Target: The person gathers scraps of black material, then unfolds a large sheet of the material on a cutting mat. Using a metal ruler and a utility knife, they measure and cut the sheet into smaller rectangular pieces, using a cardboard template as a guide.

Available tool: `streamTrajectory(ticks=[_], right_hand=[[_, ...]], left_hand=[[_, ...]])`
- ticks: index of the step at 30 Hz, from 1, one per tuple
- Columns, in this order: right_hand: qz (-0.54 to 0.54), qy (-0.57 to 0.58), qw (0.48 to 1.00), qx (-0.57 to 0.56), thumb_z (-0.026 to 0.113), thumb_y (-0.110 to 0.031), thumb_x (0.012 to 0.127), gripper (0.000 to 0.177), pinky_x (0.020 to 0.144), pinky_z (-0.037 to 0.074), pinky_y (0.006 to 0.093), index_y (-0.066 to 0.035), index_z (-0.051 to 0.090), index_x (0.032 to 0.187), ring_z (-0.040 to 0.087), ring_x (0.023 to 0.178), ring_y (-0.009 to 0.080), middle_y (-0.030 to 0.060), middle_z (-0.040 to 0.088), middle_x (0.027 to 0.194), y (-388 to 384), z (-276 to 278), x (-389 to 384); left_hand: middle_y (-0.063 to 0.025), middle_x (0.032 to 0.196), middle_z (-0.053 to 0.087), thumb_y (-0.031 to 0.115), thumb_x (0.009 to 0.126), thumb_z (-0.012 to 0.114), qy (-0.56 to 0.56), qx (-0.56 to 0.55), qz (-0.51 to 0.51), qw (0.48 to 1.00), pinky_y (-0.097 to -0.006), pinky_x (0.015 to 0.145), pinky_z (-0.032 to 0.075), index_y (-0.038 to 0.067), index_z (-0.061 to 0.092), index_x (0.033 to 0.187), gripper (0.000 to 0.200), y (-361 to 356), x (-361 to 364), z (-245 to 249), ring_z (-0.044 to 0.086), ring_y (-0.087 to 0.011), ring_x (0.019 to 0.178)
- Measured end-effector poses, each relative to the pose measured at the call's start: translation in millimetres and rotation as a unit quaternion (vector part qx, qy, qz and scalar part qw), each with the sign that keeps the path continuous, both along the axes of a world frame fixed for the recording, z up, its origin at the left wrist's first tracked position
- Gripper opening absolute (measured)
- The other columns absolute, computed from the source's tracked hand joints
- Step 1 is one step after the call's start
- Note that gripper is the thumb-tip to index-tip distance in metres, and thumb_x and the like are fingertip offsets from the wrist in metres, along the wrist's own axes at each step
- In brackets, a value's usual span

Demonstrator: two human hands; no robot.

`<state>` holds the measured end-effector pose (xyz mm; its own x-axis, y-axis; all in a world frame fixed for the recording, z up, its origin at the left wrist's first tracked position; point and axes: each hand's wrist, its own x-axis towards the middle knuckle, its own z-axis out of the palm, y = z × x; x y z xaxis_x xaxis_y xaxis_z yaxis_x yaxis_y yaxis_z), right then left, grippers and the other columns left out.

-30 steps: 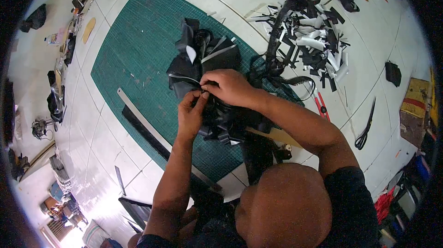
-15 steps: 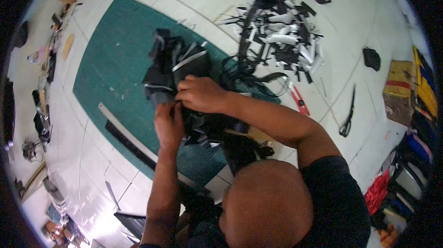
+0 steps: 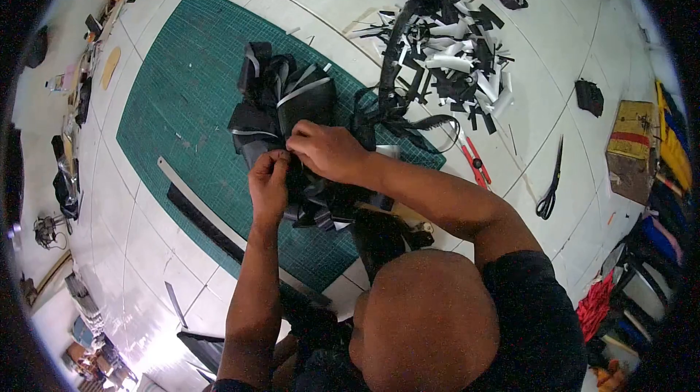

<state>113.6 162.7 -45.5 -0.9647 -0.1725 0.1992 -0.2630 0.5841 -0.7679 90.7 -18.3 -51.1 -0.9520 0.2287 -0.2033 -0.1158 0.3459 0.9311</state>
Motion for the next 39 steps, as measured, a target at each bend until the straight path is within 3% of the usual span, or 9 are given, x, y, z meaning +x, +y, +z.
streamTrajectory(ticks=[13, 20, 23, 27, 31, 32, 36, 38, 39], right_hand=[[0.093, 0.107, 0.983, 0.119, 0.067, -0.019, 0.081, 0.013, 0.07, 0.052, 0.0433, -0.008, 0.06, 0.083, 0.063, 0.084, 0.0282, 0.007, 0.057, 0.089, 20, 3, -17], [0.044, 0.084, 0.993, 0.072, 0.068, -0.018, 0.079, 0.014, 0.068, 0.049, 0.0422, -0.009, 0.059, 0.084, 0.06, 0.084, 0.0276, 0.0054, 0.056, 0.089, 30, -9, 3], [-0.072, 0.006, 0.996, 0.052, 0.07, -0.024, 0.082, 0.019, 0.073, 0.051, 0.044, -0.009, 0.064, 0.092, 0.061, 0.09, 0.033, 0.0109, 0.058, 0.091, 80, 20, 29], [-0.501, -0.078, 0.849, -0.15, 0.058, 0.002, 0.086, 0.018, 0.075, 0.049, 0.0314, -0.006, 0.054, 0.101, 0.058, 0.091, 0.0177, 0.0054, 0.062, 0.094, 244, -50, 160], [-0.614, -0.116, 0.716, 0.311, 0.063, -0.019, 0.089, 0.031, 0.084, 0.048, 0.0461, 0.002, 0.054, 0.11, 0.057, 0.093, 0.0411, 0.0217, 0.058, 0.103, 333, -67, 374], [-0.61, -0.286, 0.656, 0.339, 0.065, -0.021, 0.088, 0.03, 0.085, 0.047, 0.0491, 0.002, 0.057, 0.106, 0.056, 0.096, 0.0437, 0.0245, 0.058, 0.105, 340, -75, 416], [-0.571, -0.22, 0.731, 0.302, 0.061, -0.014, 0.086, 0.024, 0.086, 0.048, 0.0514, 0.004, 0.059, 0.102, 0.057, 0.101, 0.0434, 0.0267, 0.058, 0.108, 275, -42, 416], [-0.704, -0.211, 0.672, 0.089, 0.063, -0.013, 0.082, 0.035, 0.089, 0.047, 0.0504, 0.006, 0.057, 0.11, 0.055, 0.106, 0.0432, 0.0273, 0.058, 0.11, 292, -47, 433], [-0.686, -0.185, 0.664, 0.232, 0.063, -0.014, 0.08, 0.04, 0.088, 0.048, 0.0501, 0.007, 0.055, 0.112, 0.056, 0.104, 0.0424, 0.0267, 0.059, 0.108, 300, -56, 449]], left_hand=[[-0.0164, 0.081, 0.064, 0.013, 0.09, 0.067, 0.183, -0.156, -0.107, 0.965, -0.0365, 0.07, 0.048, -0.002, 0.067, 0.091, 0.015, 1, -3, 26, 0.063, -0.0292, 0.074], [-0.0165, 0.073, 0.064, 0.017, 0.09, 0.067, 0.106, -0.197, -0.027, 0.974, -0.0377, 0.063, 0.048, -0.001, 0.067, 0.087, 0.018, -8, 12, 1, 0.063, -0.0284, 0.064], [-0.0134, 0.071, 0.064, 0.017, 0.09, 0.067, 0.045, -0.234, -0.062, 0.969, -0.0337, 0.06, 0.048, 0.0, 0.066, 0.088, 0.018, 0, 3, 56, 0.062, -0.0205, 0.064], [-0.0087, 0.07, 0.063, 0.015, 0.089, 0.068, 0.002, -0.247, -0.111, 0.963, -0.03, 0.059, 0.046, 0.001, 0.064, 0.094, 0.015, -24, -17, 90, 0.059, -0.0135, 0.064], [-0.0024, 0.08, 0.063, 0.009, 0.09, 0.066, -0.065, -0.095, -0.162, 0.98, -0.0258, 0.065, 0.045, 0.003, 0.063, 0.097, 0.01, -29, -19, 99, 0.057, -0.0104, 0.071], [-0.0008, 0.086, 0.064, 0.007, 0.091, 0.065, -0.091, -0.069, -0.182, 0.977, -0.0247, 0.068, 0.045, 0.003, 0.062, 0.098, 0.008, -24, -21, 103, 0.057, -0.01, 0.075], [-0.0009, 0.088, 0.065, 0.008, 0.094, 0.063, -0.16, 0.08, -0.14, 0.974, -0.0253, 0.071, 0.046, 0.003, 0.063, 0.099, 0.007, -13, -20, 105, 0.06, -0.0102, 0.079], [-0.0019, 0.09, 0.067, 0.009, 0.096, 0.061, -0.152, 0.066, -0.14, 0.976, -0.0261, 0.072, 0.048, 0.003, 0.064, 0.101, 0.009, -10, -23, 111, 0.061, -0.0113, 0.082], [-0.0027, 0.093, 0.068, 0.009, 0.096, 0.06, -0.152, 0.07, -0.148, 0.975, -0.0265, 0.073, 0.049, 0.003, 0.064, 0.103, 0.011, -10, -25, 113, 0.062, -0.0118, 0.084]])
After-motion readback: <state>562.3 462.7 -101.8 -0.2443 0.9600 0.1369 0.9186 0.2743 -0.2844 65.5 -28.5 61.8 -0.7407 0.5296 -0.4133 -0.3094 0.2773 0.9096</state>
